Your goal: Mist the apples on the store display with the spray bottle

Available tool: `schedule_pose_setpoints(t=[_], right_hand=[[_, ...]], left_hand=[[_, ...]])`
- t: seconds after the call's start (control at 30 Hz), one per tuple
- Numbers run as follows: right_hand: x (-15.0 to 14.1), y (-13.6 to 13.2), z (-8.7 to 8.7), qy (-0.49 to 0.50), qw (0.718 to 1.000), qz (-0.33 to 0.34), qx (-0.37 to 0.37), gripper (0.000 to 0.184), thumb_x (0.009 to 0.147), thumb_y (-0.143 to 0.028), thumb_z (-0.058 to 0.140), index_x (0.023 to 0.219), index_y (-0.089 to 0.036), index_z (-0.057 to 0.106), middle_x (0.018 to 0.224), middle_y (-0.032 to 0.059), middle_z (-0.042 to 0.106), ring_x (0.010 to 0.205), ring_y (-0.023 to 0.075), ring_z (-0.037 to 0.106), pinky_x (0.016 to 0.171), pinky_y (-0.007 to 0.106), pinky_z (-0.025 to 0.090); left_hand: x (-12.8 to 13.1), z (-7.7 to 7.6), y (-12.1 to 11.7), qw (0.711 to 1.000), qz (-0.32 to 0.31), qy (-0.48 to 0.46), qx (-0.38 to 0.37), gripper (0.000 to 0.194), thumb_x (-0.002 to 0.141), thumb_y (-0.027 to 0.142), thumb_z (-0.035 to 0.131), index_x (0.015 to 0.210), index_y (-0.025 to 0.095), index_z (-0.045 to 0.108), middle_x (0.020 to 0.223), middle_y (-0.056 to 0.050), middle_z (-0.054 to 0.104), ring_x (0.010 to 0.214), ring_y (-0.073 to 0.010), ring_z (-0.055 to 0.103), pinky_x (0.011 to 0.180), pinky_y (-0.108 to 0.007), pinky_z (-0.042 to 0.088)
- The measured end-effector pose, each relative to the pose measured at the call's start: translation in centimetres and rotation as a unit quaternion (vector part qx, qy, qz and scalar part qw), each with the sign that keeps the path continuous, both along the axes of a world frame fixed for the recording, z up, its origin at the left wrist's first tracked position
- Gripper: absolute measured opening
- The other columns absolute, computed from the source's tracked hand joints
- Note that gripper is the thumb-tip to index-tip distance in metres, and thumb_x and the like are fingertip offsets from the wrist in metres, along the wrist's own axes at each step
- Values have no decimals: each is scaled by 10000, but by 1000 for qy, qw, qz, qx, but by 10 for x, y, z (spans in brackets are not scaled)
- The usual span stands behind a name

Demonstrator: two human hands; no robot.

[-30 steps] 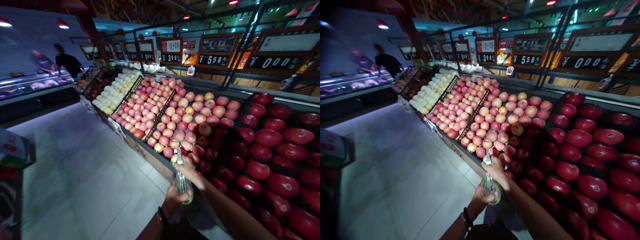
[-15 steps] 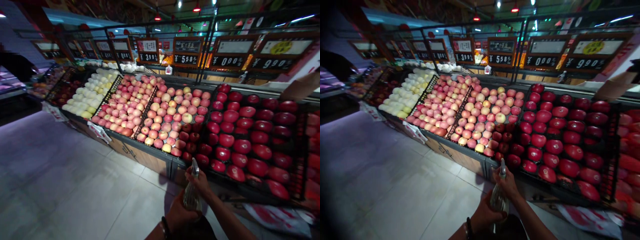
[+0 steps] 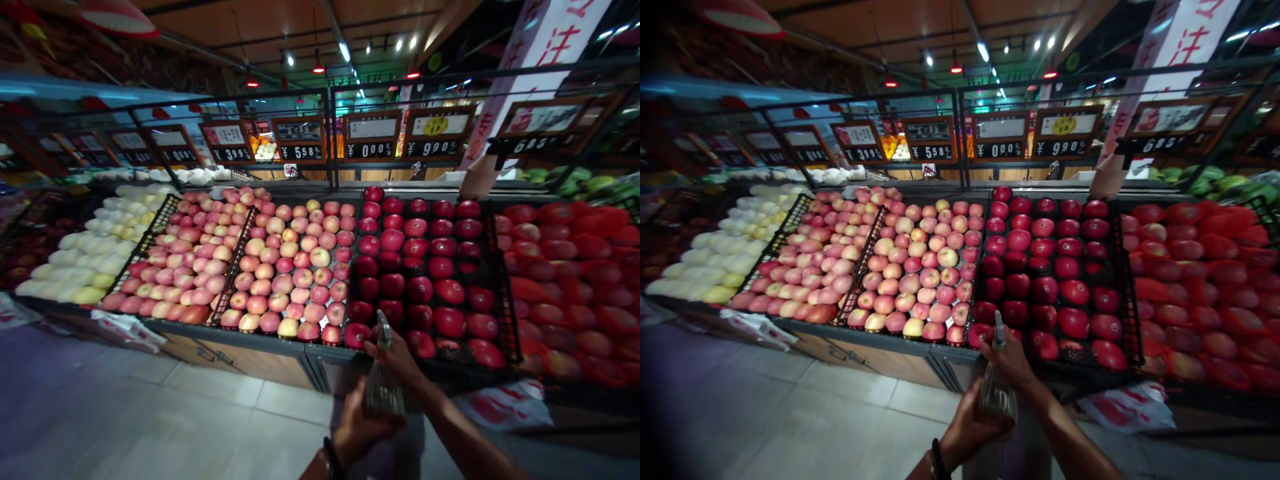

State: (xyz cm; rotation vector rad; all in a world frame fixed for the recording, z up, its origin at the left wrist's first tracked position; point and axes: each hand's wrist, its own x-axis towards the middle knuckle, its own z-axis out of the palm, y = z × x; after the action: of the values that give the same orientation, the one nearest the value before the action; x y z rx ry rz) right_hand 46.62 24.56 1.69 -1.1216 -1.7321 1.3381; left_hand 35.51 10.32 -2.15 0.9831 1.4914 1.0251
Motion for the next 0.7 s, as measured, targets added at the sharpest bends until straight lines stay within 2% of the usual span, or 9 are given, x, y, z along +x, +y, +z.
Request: schedule_pose_setpoints(t=[0.07, 0.13, 0.23, 0.33, 0.43, 0.5, 0.57, 0.63, 0.7], right_hand=[[6, 39, 22, 8, 999, 13, 39, 357, 848, -538, 771, 987, -234, 645, 896, 9, 703, 794, 209, 617, 729, 345, 512], [8, 81, 45, 21, 997, 15, 73, 270, 849, -489, 722, 877, -244, 613, 803, -14, 650, 746, 194, 585, 691, 328, 486], [6, 148, 83, 37, 994, 0, 103, 210, 829, -390, 669, 736, -260, 534, 668, -42, 547, 631, 162, 503, 605, 306, 411], [5, 218, 123, 41, 992, -1, 120, 203, 804, -342, 721, 722, -254, 557, 655, -32, 586, 622, 163, 532, 606, 298, 413], [14, 283, 160, 38, 992, 10, 117, 172, 813, -340, 768, 772, -239, 636, 675, -15, 667, 640, 177, 598, 605, 289, 428], [27, 317, 179, 33, 992, 14, 119, 164, 798, -315, 793, 746, -229, 664, 654, -23, 672, 621, 168, 597, 588, 283, 407], [45, 343, 189, 31, 992, 0, 126, 172, 764, -267, 809, 687, -223, 662, 612, -39, 638, 607, 153, 575, 583, 281, 379], [67, 360, 191, 34, 991, -36, 128, 178, 732, -227, 803, 648, -219, 645, 581, -46, 596, 607, 146, 549, 584, 281, 361], [93, 374, 184, 45, 989, -76, 119, 166, 732, -232, 782, 662, -220, 632, 583, -43, 590, 604, 146, 540, 579, 280, 362]], left_hand=[[8, 22, 38, 999, 10, 26, 32, 708, 610, 328, 1012, 1236, 227, 696, 1156, -83, 852, 1072, -342, 789, 919, -427, 640], [16, 47, 80, 996, 11, 41, 75, 691, 668, 330, 986, 1279, 235, 679, 1207, -103, 847, 1104, -355, 790, 952, -454, 642], [24, 83, 149, 990, 10, 62, 130, 626, 755, 433, 951, 1278, 227, 674, 1202, -118, 843, 1096, -350, 790, 947, -459, 636], [30, 115, 218, 981, 20, 103, 162, 565, 782, 500, 925, 1198, 204, 684, 1130, -116, 835, 1057, -336, 782, 953, -457, 614], [42, 140, 278, 973, 52, 146, 172, 579, 811, 518, 903, 1211, 187, 646, 1165, -141, 809, 1089, -342, 761, 1007, -489, 583], [56, 151, 310, 968, 72, 161, 176, 611, 822, 541, 896, 1224, 175, 617, 1198, -167, 790, 1115, -349, 752, 1031, -501, 569], [75, 155, 336, 967, 80, 161, 183, 611, 838, 569, 884, 1220, 182, 606, 1193, -166, 792, 1114, -337, 758, 1016, -474, 577], [95, 154, 355, 967, 77, 152, 191, 600, 835, 584, 894, 1203, 202, 613, 1150, -137, 810, 1074, -308, 772, 969, -427, 595], [116, 150, 373, 968, 68, 140, 195, 590, 814, 586, 915, 1175, 218, 628, 1094, -109, 825, 1008, -286, 781, 913, -394, 603]])
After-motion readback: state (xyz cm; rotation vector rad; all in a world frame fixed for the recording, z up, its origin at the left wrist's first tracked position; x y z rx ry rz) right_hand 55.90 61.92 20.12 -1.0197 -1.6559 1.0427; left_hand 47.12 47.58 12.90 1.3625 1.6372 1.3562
